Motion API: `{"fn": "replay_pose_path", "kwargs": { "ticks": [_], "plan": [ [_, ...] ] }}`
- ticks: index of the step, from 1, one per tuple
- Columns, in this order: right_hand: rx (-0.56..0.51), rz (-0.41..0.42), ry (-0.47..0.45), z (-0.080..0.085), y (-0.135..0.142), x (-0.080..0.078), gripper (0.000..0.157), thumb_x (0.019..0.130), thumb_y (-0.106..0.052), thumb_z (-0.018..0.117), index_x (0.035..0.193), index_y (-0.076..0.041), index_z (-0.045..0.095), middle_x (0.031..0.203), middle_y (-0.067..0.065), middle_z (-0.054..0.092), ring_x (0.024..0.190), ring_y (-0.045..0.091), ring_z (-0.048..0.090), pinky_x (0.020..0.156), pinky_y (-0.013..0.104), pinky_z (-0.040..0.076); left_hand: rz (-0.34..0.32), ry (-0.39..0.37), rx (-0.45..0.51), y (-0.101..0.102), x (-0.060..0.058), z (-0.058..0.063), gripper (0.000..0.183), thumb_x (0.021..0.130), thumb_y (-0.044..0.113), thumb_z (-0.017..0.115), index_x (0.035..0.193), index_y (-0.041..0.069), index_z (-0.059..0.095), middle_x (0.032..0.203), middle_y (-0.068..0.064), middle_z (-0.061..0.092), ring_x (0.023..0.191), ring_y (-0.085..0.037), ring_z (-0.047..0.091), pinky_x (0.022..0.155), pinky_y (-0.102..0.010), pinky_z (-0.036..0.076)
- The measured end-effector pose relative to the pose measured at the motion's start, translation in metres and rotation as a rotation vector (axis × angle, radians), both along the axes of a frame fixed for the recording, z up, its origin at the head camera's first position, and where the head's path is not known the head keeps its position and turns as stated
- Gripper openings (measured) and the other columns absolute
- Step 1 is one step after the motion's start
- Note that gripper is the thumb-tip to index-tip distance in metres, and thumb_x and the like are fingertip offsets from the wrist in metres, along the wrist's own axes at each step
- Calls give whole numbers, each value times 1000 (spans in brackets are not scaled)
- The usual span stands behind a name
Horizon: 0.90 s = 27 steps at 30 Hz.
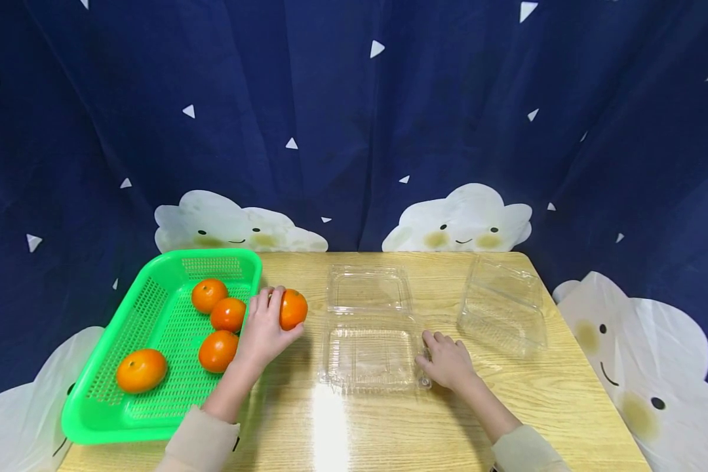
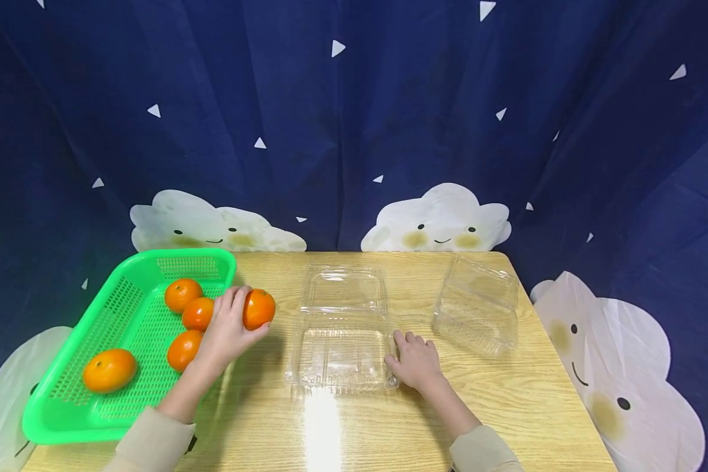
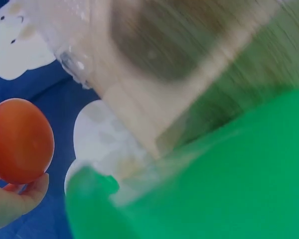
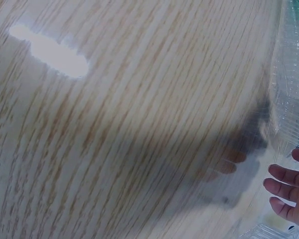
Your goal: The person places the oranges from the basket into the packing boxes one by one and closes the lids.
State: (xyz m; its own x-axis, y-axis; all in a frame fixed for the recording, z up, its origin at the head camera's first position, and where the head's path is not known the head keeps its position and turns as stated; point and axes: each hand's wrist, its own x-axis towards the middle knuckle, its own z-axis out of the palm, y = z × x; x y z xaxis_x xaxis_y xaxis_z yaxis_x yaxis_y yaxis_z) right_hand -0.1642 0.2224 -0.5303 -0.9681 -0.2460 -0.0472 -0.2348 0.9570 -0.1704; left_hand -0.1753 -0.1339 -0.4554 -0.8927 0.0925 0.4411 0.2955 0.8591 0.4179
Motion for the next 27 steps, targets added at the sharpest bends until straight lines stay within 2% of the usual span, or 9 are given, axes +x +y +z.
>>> {"fn": "replay_pose_path", "kwargs": {
  "ticks": [11,19,27],
  "plan": [
    [-4,-1,-6,0,0,-1,29,83,-36,52,102,-13,51,84,-1,51,71,17,46,64,39,38,-57,-13,56,24,-7,-16,65,64,31,73,118,7,47,118,-17,45,104,-34,42,74,-47,49],
    [-1,1,1,0,0,-1,32,84,-36,53,104,-12,51,89,3,55,77,22,52,69,44,42,-109,-31,79,39,-9,-30,69,62,31,74,120,7,46,121,-16,43,107,-34,43,75,-47,50],
    [-1,-2,-9,0,0,-1,31,83,-36,53,103,-12,51,86,1,53,74,20,50,68,43,41,-148,-59,72,51,-9,-39,68,64,30,74,121,6,46,122,-15,44,108,-33,43,76,-46,50]
  ]
}}
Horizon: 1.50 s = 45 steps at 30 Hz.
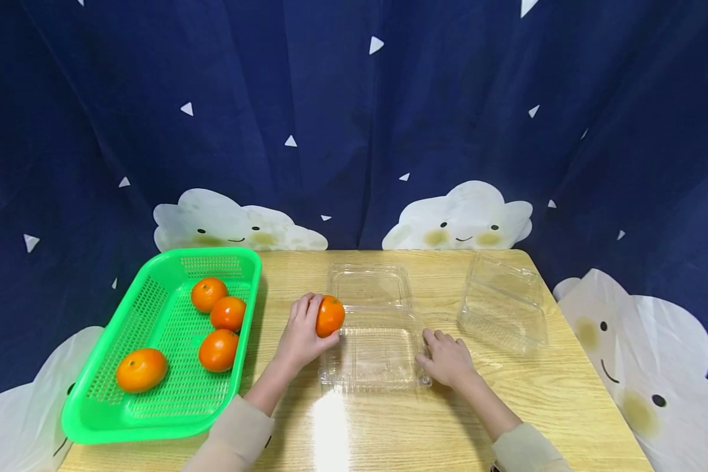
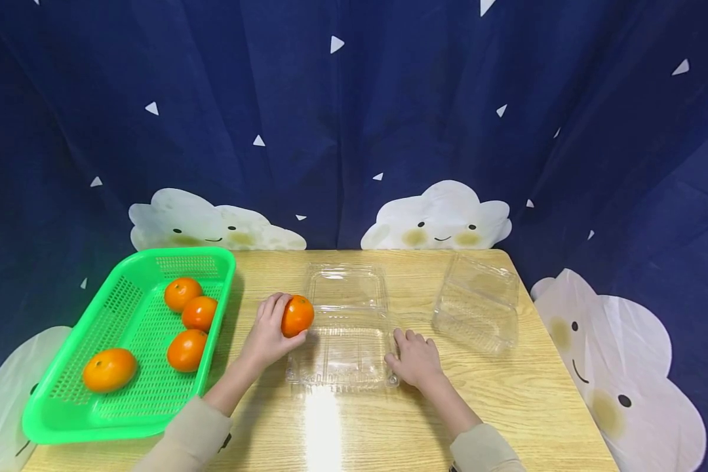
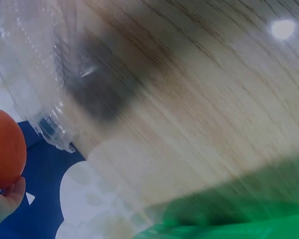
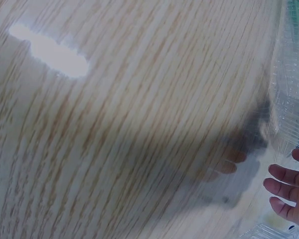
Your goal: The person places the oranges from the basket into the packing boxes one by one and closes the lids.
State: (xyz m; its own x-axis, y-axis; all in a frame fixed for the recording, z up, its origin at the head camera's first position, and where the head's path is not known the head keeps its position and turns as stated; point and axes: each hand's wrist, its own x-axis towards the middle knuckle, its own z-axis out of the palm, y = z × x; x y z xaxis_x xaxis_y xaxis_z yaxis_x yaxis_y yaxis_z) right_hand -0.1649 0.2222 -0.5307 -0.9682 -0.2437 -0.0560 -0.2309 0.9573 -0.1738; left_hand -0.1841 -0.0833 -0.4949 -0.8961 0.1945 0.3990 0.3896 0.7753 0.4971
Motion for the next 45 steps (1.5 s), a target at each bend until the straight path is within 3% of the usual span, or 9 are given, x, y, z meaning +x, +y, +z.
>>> {"fn": "replay_pose_path", "kwargs": {
  "ticks": [18,30,45],
  "plan": [
    [-21,-2,-1,-1,1,1,44,86,-37,52,119,-7,50,115,18,56,103,36,53,84,58,38,-90,2,-13,34,-10,-9,67,67,35,69,124,8,46,124,-13,44,114,-31,41,81,-42,49],
    [-12,3,11,1,0,1,40,85,-38,53,113,-9,52,101,10,58,91,29,56,76,50,42,-119,-2,-14,53,-13,-17,68,67,36,69,124,6,45,122,-14,45,111,-30,43,83,-41,48],
    [-6,-1,2,4,-1,1,37,85,-37,54,110,-10,51,100,10,57,93,31,55,77,52,41,-170,-95,-19,75,-8,-28,69,69,36,69,127,10,43,126,-11,43,115,-28,41,81,-40,50]
  ]
}}
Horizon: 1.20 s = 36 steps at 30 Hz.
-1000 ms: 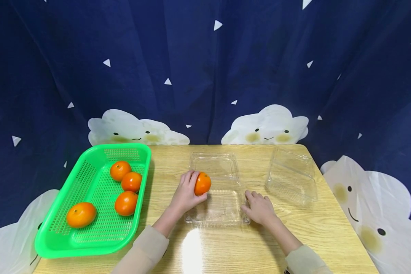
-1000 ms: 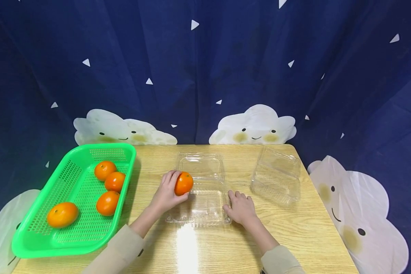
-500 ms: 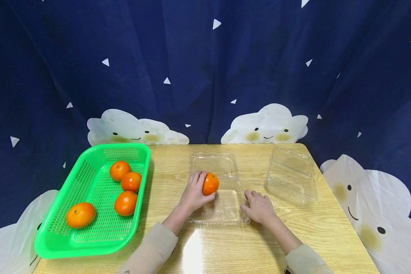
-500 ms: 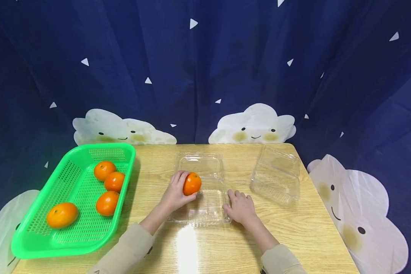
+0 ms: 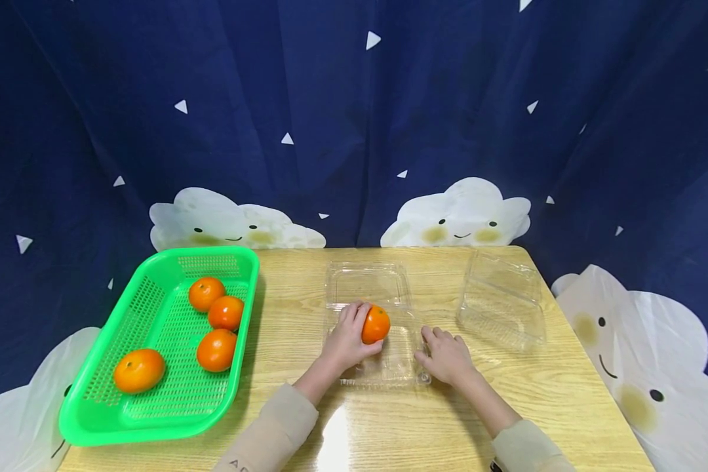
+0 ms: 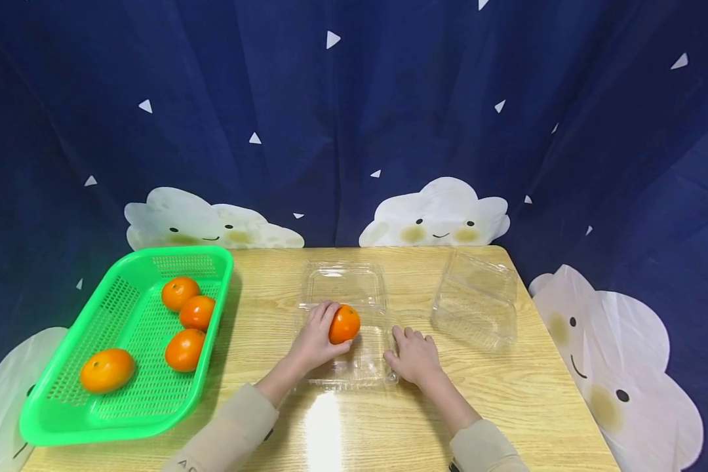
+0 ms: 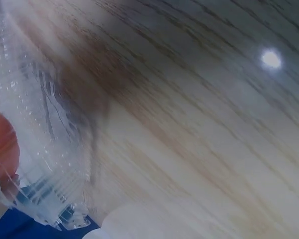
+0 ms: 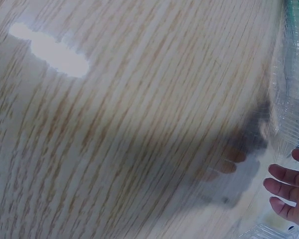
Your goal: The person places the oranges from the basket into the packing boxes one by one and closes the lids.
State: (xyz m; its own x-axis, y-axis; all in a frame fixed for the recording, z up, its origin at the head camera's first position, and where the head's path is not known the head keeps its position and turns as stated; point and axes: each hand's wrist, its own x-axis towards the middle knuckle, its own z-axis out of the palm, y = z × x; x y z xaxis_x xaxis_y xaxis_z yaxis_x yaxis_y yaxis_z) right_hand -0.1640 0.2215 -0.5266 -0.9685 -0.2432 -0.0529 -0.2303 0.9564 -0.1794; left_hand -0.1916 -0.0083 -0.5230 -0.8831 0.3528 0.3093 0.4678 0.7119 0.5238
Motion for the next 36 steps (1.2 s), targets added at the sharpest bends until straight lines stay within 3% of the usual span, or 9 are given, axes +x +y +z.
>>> {"fn": "replay_pose_path", "kwargs": {
  "ticks": [8,29,36],
  "plan": [
    [21,2,0,-1,0,-2,30,83,-39,54,99,-14,50,85,2,51,80,23,53,71,45,41,-24,-22,-20,8,1,-2,71,70,37,70,129,11,41,127,-12,41,118,-29,39,86,-40,47],
    [31,1,1,-1,0,-3,33,83,-40,54,102,-14,50,90,5,54,84,27,54,73,48,42,-51,-85,-73,22,0,-11,71,71,38,70,130,12,40,130,-10,39,117,-26,41,81,-37,50],
    [27,1,-2,-1,0,-3,39,83,-39,53,110,-11,51,100,11,57,91,31,55,76,51,42,-67,-94,-85,28,-2,-14,72,72,39,70,131,11,40,130,-9,38,118,-25,40,82,-35,49]
  ]
}}
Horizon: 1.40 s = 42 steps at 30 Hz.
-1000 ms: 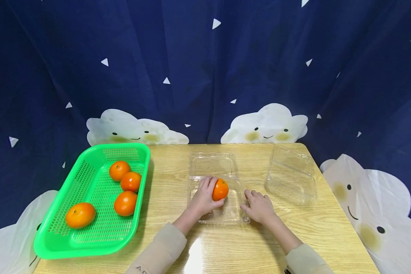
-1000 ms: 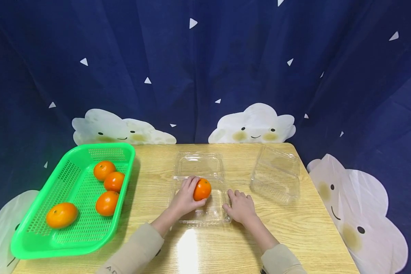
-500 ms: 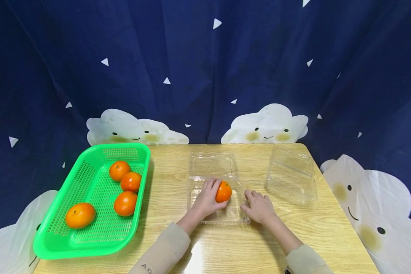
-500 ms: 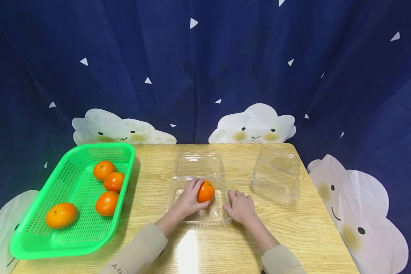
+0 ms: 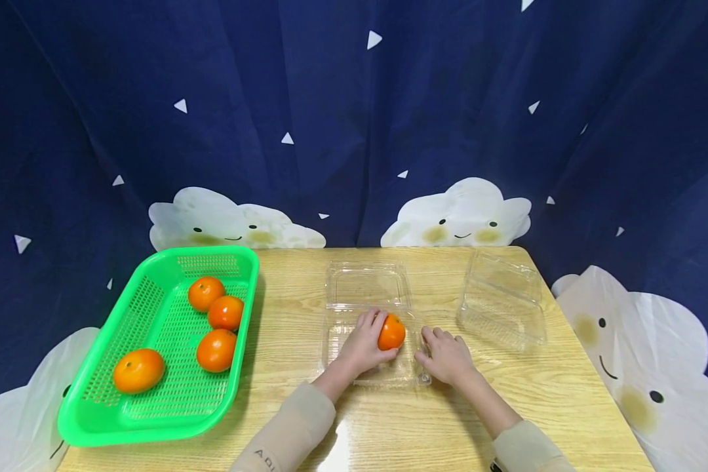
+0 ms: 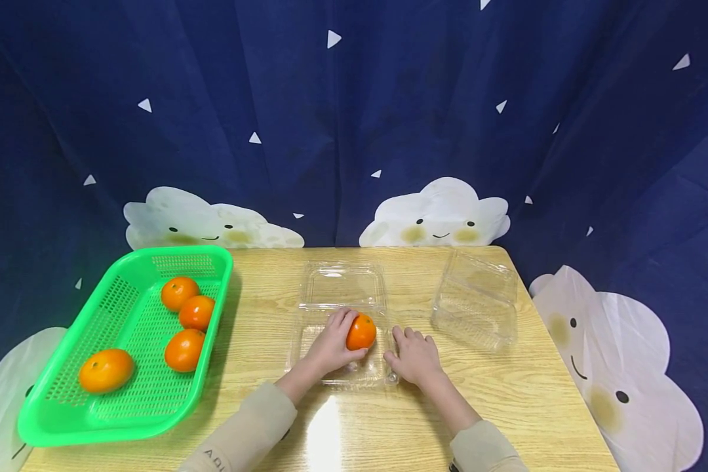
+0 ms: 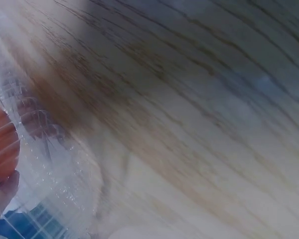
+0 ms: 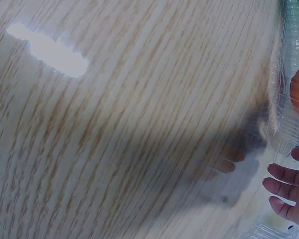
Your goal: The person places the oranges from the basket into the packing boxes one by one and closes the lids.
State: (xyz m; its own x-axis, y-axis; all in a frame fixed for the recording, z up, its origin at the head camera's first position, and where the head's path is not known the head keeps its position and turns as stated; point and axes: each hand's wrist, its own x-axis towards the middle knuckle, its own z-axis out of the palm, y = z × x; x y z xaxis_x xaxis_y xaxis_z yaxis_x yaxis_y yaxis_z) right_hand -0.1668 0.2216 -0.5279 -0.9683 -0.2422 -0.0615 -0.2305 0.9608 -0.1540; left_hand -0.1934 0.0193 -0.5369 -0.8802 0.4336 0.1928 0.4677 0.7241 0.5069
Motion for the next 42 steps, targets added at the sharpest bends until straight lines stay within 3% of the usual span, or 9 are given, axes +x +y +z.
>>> {"fn": "replay_pose_path", "kwargs": {
  "ticks": [14,30,42],
  "plan": [
    [5,4,10,-1,0,0,34,83,-40,53,104,-13,50,93,7,56,88,29,55,74,50,42,21,9,42,10,-2,-7,68,70,36,73,126,11,42,128,-11,41,114,-25,43,81,-34,49],
    [5,11,30,-2,-1,0,33,82,-40,53,102,-14,51,90,5,55,84,27,55,71,48,43,14,46,70,21,2,-12,70,72,34,72,128,8,39,130,-13,39,119,-27,39,89,-35,46],
    [-2,15,31,-1,0,0,36,81,-39,53,105,-12,52,91,6,56,84,27,55,71,49,43,16,29,82,21,3,-10,70,73,34,73,128,8,39,130,-12,41,119,-26,42,94,-37,43]
  ]
}}
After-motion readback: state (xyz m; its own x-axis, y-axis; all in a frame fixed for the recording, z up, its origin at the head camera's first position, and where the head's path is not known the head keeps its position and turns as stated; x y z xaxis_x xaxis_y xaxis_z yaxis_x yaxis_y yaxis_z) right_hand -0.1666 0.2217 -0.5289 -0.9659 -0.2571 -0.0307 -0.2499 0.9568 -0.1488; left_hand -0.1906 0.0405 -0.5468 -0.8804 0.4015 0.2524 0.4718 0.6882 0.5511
